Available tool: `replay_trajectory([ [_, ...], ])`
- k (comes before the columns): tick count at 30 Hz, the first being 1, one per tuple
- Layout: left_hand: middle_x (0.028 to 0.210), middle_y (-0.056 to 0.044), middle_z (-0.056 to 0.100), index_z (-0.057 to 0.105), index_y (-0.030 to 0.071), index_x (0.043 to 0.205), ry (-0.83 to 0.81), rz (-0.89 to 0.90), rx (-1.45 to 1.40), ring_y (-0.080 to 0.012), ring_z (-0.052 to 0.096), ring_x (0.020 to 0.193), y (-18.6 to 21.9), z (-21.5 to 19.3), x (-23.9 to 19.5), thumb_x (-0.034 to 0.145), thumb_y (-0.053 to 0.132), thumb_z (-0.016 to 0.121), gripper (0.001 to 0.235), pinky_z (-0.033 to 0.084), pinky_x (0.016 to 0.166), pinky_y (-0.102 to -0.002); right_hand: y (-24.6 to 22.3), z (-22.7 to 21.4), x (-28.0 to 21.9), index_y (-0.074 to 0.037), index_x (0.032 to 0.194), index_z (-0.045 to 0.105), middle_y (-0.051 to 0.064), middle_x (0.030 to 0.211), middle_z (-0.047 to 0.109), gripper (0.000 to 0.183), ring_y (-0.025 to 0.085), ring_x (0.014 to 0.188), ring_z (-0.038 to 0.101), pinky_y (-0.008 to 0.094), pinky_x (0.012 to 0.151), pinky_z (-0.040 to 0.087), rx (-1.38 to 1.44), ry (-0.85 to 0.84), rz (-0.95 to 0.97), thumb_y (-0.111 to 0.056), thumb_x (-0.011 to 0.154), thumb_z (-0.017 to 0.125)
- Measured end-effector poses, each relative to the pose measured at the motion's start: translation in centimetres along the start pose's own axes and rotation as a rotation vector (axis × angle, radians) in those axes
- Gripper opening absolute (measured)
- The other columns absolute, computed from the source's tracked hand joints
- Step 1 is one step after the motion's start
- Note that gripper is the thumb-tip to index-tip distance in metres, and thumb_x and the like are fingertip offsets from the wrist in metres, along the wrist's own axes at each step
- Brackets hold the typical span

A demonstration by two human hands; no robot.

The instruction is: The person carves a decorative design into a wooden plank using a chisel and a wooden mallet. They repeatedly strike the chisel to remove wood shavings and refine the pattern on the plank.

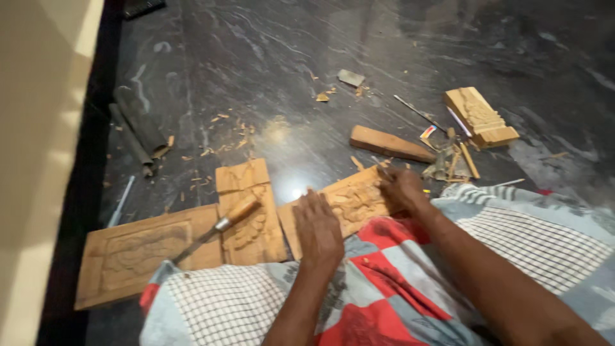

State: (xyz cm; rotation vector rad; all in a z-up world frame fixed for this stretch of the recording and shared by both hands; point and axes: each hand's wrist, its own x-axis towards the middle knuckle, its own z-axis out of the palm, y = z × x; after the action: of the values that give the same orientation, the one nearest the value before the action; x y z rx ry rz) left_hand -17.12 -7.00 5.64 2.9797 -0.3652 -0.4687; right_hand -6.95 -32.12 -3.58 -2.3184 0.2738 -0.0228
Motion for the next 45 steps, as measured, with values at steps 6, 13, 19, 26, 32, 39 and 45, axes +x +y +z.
replay_trajectory([
  [6, 0.148, -0.023, 0.051, 0.05, 0.002, 0.147, 0.149, 0.423, -0.564, -0.0393, 0.046, 0.138, 6.8, 7.9, -3.6, 0.09, 0.036, 0.063, 0.068, 0.037, 0.114, -0.049, -3.5, -0.8, -2.3, -0.021, 0.127, 0.073, 0.021, 0.097, 0.075, 0.046, 0.035, 0.087, 0.075, 0.046, 0.079, 0.059, -0.174, -0.043, 0.052, -0.036, 0.084, 0.075],
  [13, 0.16, -0.013, 0.046, 0.052, 0.007, 0.146, 0.179, 0.567, -0.504, -0.0367, 0.038, 0.147, 6.8, 9.2, -1.5, 0.085, 0.036, 0.066, 0.069, 0.029, 0.115, -0.056, -3.2, -1.0, -2.0, -0.019, 0.125, 0.075, 0.021, 0.099, 0.074, 0.046, 0.038, 0.092, 0.071, 0.046, 0.082, 0.057, -0.268, 0.088, -0.154, -0.037, 0.083, 0.078],
  [19, 0.149, -0.019, 0.052, 0.055, 0.004, 0.144, 0.146, 0.546, -0.643, -0.0384, 0.045, 0.139, 6.8, 4.8, -3.5, 0.082, 0.027, 0.07, 0.067, 0.033, 0.116, -0.054, -2.5, -5.1, -0.5, -0.008, 0.112, 0.078, 0.018, 0.094, 0.079, 0.038, 0.035, 0.088, 0.077, 0.045, 0.082, 0.058, -0.074, -0.193, -0.158, -0.038, 0.088, 0.073],
  [26, 0.142, -0.027, 0.056, 0.046, -0.007, 0.147, 0.778, 0.443, -0.41, -0.0424, 0.05, 0.136, 7.5, -1.7, -2.5, 0.088, 0.007, 0.066, 0.064, 0.037, 0.117, -0.052, -4.9, -9.9, -3.3, -0.007, 0.121, 0.071, 0.017, 0.111, 0.075, 0.034, 0.03, 0.099, 0.072, 0.042, 0.087, 0.055, -0.141, -0.126, -0.291, -0.014, 0.089, 0.062],
  [32, 0.136, -0.033, 0.053, 0.029, -0.009, 0.151, 0.817, 0.541, -0.616, -0.0462, 0.05, 0.127, 9.1, -1.6, 1.1, 0.074, 0.008, 0.076, 0.092, 0.036, 0.111, -0.055, -7.4, -8.6, -8.0, -0.007, 0.132, 0.06, 0.016, 0.106, 0.076, 0.041, 0.028, 0.095, 0.075, 0.039, 0.083, 0.059, 0.223, -0.245, -0.044, -0.013, 0.091, 0.064],
  [39, 0.11, -0.022, 0.059, 0.03, -0.006, 0.158, 0.663, 0.486, -0.566, -0.0391, 0.056, 0.104, 7.7, -0.2, 3.3, 0.078, 0.012, 0.072, 0.092, 0.044, 0.094, -0.05, -7.0, -11.8, -5.8, -0.012, 0.144, 0.056, 0.01, 0.118, 0.079, 0.062, 0.021, 0.101, 0.075, 0.037, 0.088, 0.06, 0.407, -0.56, -0.117, -0.025, 0.085, 0.069],
  [45, 0.094, -0.013, 0.061, 0.062, 0.005, 0.123, 0.712, 0.506, -0.521, -0.0331, 0.057, 0.094, 6.2, 0.2, 5.6, 0.094, 0.011, 0.059, 0.029, 0.043, 0.083, -0.049, -4.1, -10.3, 2.4, -0.012, 0.136, 0.064, 0.014, 0.127, 0.071, 0.053, 0.028, 0.11, 0.068, 0.044, 0.095, 0.053, -0.262, -0.048, -0.069, -0.029, 0.087, 0.076],
])
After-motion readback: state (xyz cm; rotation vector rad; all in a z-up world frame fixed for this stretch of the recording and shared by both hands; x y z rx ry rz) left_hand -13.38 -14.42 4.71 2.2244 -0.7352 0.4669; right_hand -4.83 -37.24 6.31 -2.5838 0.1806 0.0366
